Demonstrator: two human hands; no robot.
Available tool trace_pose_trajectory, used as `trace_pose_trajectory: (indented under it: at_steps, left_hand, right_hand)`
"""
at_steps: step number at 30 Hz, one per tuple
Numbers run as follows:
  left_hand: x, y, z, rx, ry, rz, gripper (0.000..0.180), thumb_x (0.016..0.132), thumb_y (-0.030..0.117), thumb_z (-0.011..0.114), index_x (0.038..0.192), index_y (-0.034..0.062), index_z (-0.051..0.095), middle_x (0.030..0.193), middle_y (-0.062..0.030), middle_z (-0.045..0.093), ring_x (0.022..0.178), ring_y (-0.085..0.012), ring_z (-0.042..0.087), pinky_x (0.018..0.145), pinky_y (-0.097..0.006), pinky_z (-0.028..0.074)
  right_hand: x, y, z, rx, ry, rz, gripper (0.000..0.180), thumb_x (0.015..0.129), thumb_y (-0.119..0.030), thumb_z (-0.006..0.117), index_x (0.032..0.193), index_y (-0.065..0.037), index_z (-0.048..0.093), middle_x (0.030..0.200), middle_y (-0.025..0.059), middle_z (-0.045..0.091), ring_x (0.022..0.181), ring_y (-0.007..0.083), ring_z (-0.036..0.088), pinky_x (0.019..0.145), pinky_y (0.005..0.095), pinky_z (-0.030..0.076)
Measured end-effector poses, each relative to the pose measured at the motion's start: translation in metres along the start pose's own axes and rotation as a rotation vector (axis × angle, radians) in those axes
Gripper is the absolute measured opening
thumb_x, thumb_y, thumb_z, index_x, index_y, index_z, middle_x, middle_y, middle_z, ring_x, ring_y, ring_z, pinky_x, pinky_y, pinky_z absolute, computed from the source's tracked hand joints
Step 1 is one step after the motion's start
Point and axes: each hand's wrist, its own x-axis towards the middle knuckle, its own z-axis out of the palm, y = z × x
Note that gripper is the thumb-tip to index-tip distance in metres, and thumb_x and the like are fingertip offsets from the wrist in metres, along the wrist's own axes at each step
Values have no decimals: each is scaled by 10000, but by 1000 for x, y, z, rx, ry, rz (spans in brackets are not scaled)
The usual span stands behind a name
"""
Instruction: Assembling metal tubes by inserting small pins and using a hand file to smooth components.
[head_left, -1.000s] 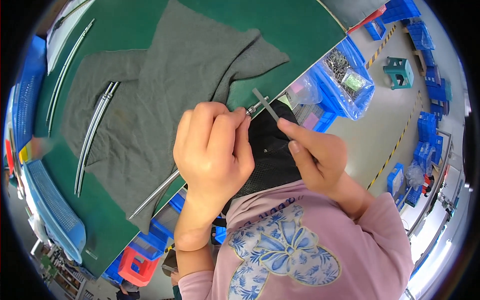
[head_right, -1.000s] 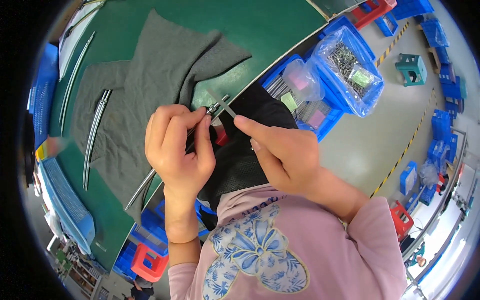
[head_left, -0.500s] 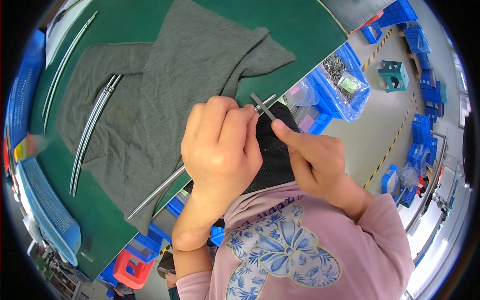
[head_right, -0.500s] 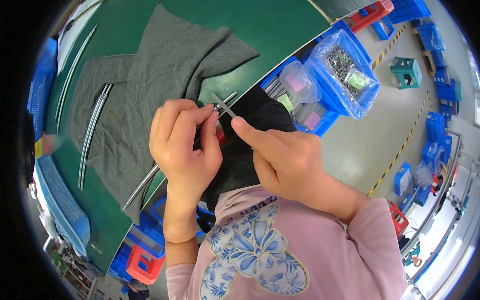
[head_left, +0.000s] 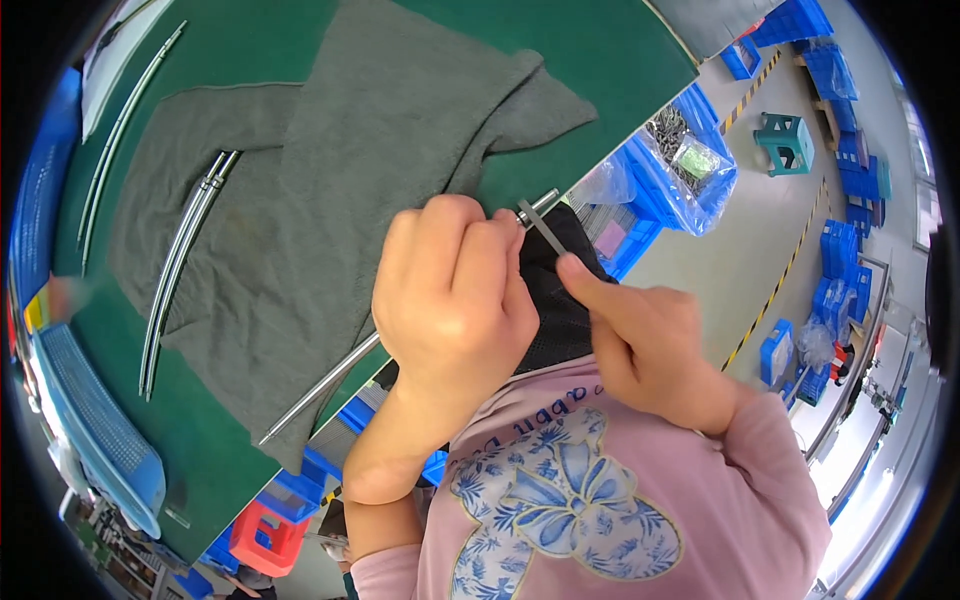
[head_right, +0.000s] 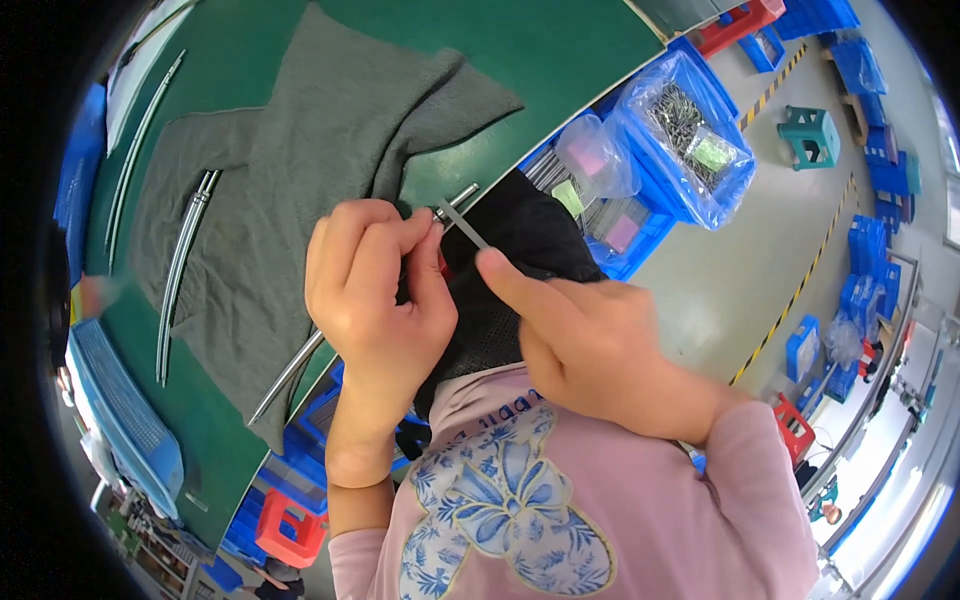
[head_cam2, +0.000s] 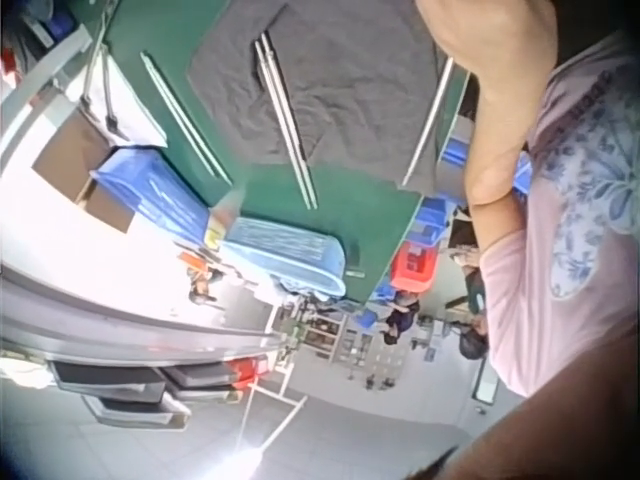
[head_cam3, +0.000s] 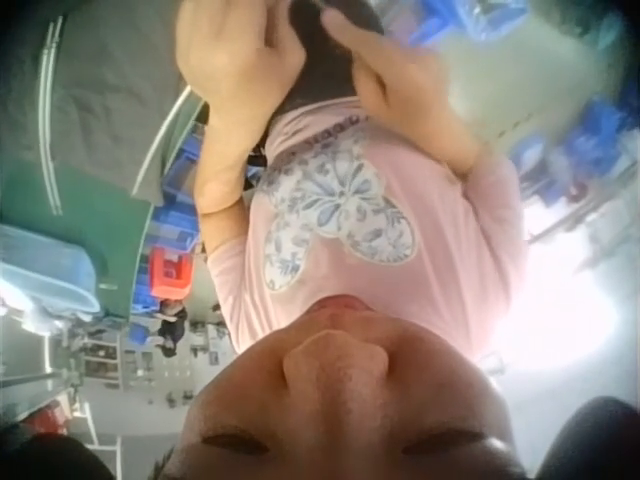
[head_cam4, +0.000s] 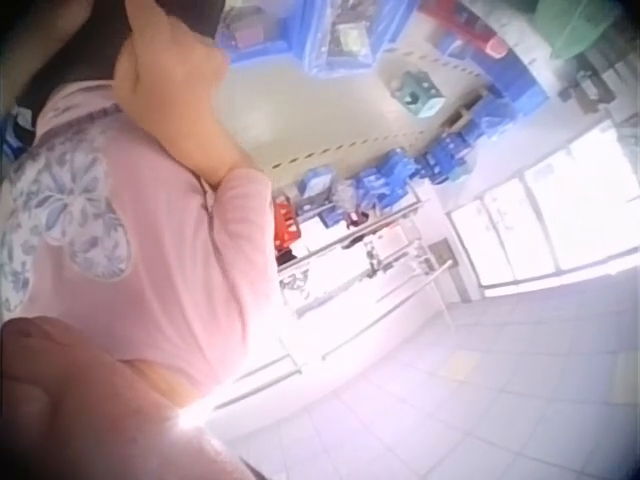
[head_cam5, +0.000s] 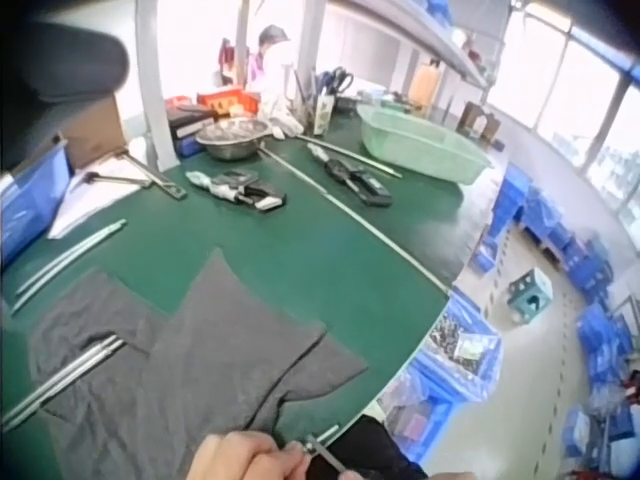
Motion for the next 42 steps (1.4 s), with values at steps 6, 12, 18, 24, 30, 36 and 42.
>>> trace_pose_trajectory:
  at_steps: [6, 12, 18, 24, 30, 36, 42]
  left_hand:
    - [1, 1, -2, 19, -11, 7, 154, 649, -21, 697, 772, 28, 618, 757, -56, 519, 615, -237, 481, 504, -332, 388]
    - [1, 0, -1, -1, -12, 29, 160, 641, -26, 696, 771, 26, 619, 761, -59, 523, 610, -238, 481, 500, -331, 387]
    - [0, 0, -2, -21, -11, 19, 162, 633, -36, 699, 757, 23, 613, 749, -61, 523, 602, -238, 478, 495, -335, 385]
    - [1, -2, -1, -19, 9, 14, 161, 634, -42, 695, 755, 24, 612, 745, -60, 521, 597, -238, 475, 490, -337, 379]
    - [3, -2, -3, -1, -12, 37, 166, 627, -45, 695, 754, 19, 610, 752, -65, 523, 599, -239, 476, 490, -337, 378]
    - [3, -1, -3, -4, -15, 45, 173, 621, -48, 697, 756, 21, 612, 755, -67, 524, 600, -238, 477, 491, -337, 380]
    - [1, -2, -3, -14, -21, 27, 183, 613, -58, 692, 760, 20, 616, 755, -65, 523, 600, -239, 480, 499, -337, 385]
  right_hand:
    - [12, 1, 8, -14, 11, -48, 562, 681, 105, 533, 1225, -13, 604, 534, 61, 491, 399, 213, 472, 409, 311, 365]
    - [10, 2, 7, -74, -7, -41, 586, 663, 21, 587, 1245, -52, 597, 551, 19, 491, 421, 183, 496, 398, 321, 380]
    - [1, 3, 3, -71, -13, -42, 585, 667, 18, 598, 1248, -47, 591, 563, 21, 507, 426, 179, 500, 397, 322, 385]
    - [-7, 7, 3, -20, -36, -14, 535, 684, 32, 587, 1212, -48, 612, 547, 14, 510, 418, 185, 497, 394, 310, 390]
    - [11, 17, 31, 119, 134, -136, 589, 685, 130, 523, 1260, 11, 570, 546, 37, 493, 402, 188, 465, 401, 291, 350]
    - [16, 16, 35, 69, 201, -133, 538, 680, 47, 582, 1213, -17, 617, 524, 16, 481, 399, 163, 466, 389, 304, 363]
    - [-4, 19, 35, 52, 121, -111, 537, 711, 41, 581, 1247, 5, 579, 579, 20, 514, 440, 153, 493, 408, 293, 374]
